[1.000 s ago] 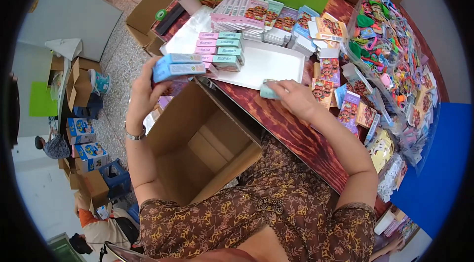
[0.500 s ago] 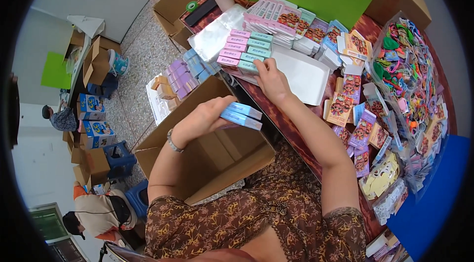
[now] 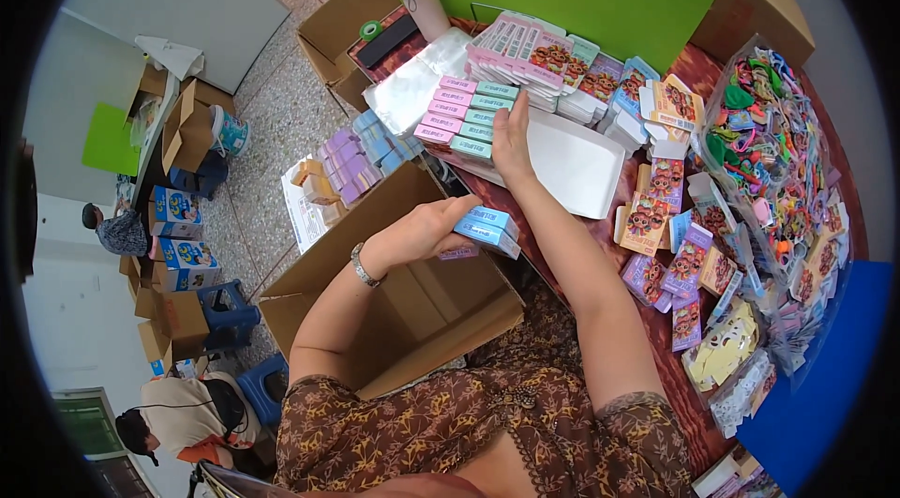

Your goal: Sort and organize small packaged items on a table.

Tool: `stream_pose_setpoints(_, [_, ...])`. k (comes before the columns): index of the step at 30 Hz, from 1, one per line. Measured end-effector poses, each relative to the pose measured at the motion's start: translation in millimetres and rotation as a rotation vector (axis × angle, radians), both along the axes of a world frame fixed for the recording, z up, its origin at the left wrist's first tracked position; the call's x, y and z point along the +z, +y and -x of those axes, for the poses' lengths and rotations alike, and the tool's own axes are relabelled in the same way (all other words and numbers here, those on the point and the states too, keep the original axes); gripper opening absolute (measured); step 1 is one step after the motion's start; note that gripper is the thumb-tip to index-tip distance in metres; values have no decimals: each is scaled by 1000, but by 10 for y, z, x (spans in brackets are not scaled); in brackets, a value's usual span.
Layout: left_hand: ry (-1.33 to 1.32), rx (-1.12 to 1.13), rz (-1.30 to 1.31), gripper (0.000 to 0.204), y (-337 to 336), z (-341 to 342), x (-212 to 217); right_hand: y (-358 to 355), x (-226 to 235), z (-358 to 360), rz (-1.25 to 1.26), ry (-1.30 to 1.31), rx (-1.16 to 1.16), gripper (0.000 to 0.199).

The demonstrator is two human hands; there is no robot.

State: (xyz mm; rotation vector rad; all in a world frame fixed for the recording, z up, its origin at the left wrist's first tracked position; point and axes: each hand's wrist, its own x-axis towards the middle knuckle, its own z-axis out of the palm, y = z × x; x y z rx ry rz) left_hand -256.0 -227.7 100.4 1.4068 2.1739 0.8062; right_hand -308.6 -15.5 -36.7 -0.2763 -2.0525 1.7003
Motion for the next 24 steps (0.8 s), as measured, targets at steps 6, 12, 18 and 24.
stream_pose_setpoints(6, [1, 21, -15, 59, -65, -25, -11, 134, 163, -97, 155, -20, 89, 88])
stream_pose_setpoints(12, [12, 1, -14, 58, -10, -34, 32, 274, 298, -329, 315, -61, 167, 92])
stream_pose_setpoints(18, [7, -20, -29, 58, 123, -59, 61, 612, 849, -1130, 408, -161, 555, 85])
stream_pose_setpoints(24, [144, -84, -160, 63, 530, 36, 89, 649, 1310, -1797, -443, 4, 475, 66])
